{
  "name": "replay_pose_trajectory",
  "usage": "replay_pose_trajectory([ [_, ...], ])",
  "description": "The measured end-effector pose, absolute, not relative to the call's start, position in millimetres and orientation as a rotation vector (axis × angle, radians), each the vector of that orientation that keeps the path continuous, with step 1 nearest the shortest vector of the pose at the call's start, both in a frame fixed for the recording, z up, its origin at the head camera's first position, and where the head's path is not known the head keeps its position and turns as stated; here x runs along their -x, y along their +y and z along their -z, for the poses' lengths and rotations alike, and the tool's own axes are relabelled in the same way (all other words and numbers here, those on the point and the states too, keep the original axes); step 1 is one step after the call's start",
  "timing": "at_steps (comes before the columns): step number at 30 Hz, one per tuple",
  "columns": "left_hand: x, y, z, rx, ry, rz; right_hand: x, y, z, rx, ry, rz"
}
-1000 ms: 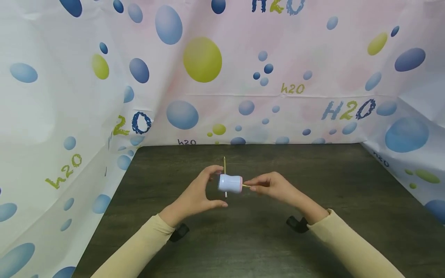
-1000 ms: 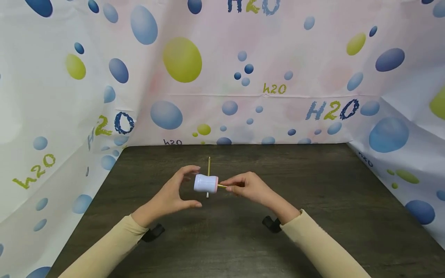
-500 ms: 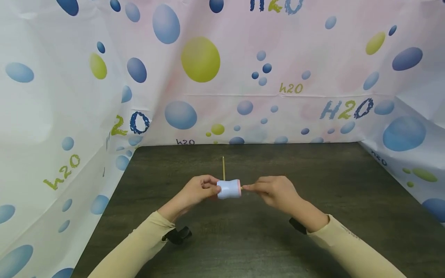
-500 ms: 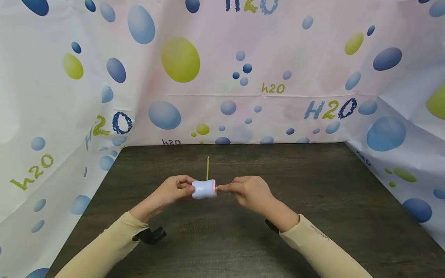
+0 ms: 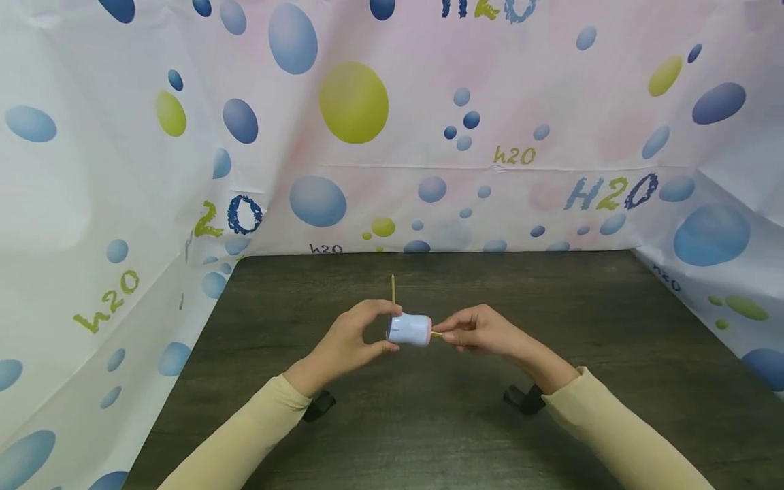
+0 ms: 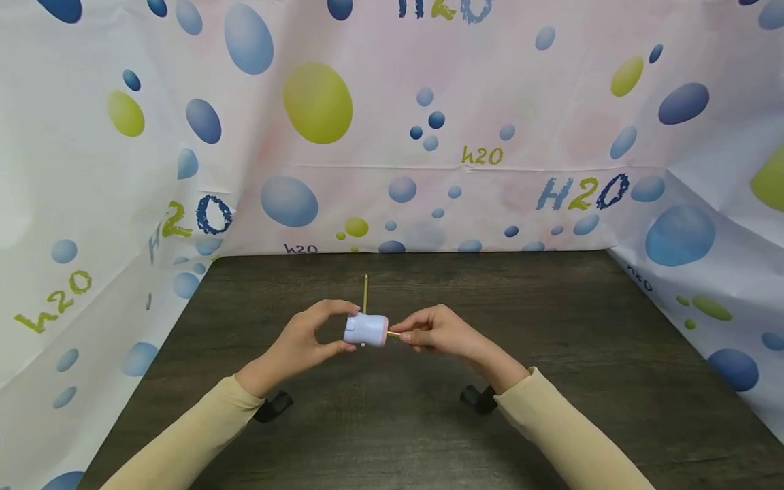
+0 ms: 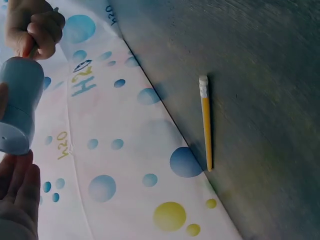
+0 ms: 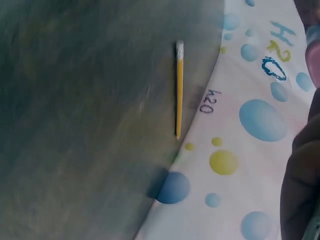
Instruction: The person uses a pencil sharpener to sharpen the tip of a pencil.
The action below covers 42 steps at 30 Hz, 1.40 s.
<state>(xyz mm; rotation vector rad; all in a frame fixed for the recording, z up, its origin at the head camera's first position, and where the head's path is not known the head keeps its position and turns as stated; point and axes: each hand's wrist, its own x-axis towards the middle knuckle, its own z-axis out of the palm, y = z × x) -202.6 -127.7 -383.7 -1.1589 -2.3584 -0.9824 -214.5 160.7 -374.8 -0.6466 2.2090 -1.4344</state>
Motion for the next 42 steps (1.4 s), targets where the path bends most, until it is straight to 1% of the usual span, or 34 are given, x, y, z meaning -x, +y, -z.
replay_pose_trajectory([
  [3,204,-129,384,1.159,-2.385,1.101,213,158,375,0.711,2.351,1.402],
  [5,205,-131,382,1.138,-2.421,1.277,209,157,374,0.751,2.466,1.364],
  [8,208,-135,379,0.997,-2.517,1.565,204,158,373,0.884,2.673,1.288],
  [10,211,-137,379,0.856,-2.597,1.733,203,159,373,1.061,2.851,1.186],
  [14,216,-138,382,0.663,-2.788,1.950,202,159,376,1.554,3.172,0.867],
  [17,218,-136,386,0.644,-2.871,2.053,203,157,379,1.821,3.239,0.712],
  [19,217,-135,388,0.641,-2.877,2.075,204,155,380,1.881,3.227,0.679],
  [22,216,-134,390,0.637,-2.844,2.019,203,152,378,1.823,3.181,0.702],
  [25,212,-133,391,0.660,-2.797,1.870,205,152,374,1.641,3.079,0.767],
  [27,208,-132,391,0.766,-2.749,1.654,208,153,370,1.459,2.957,0.857],
  [31,202,-130,393,1.041,-2.516,1.019,217,156,368,1.057,2.631,1.098],
  [34,203,-129,396,1.140,-2.292,0.719,222,160,372,0.883,2.454,1.223],
  [37,204,-129,396,1.173,-2.225,0.680,221,161,376,0.841,2.428,1.269],
  [42,206,-131,394,1.150,-2.300,0.755,212,158,377,0.908,2.598,1.206],
])
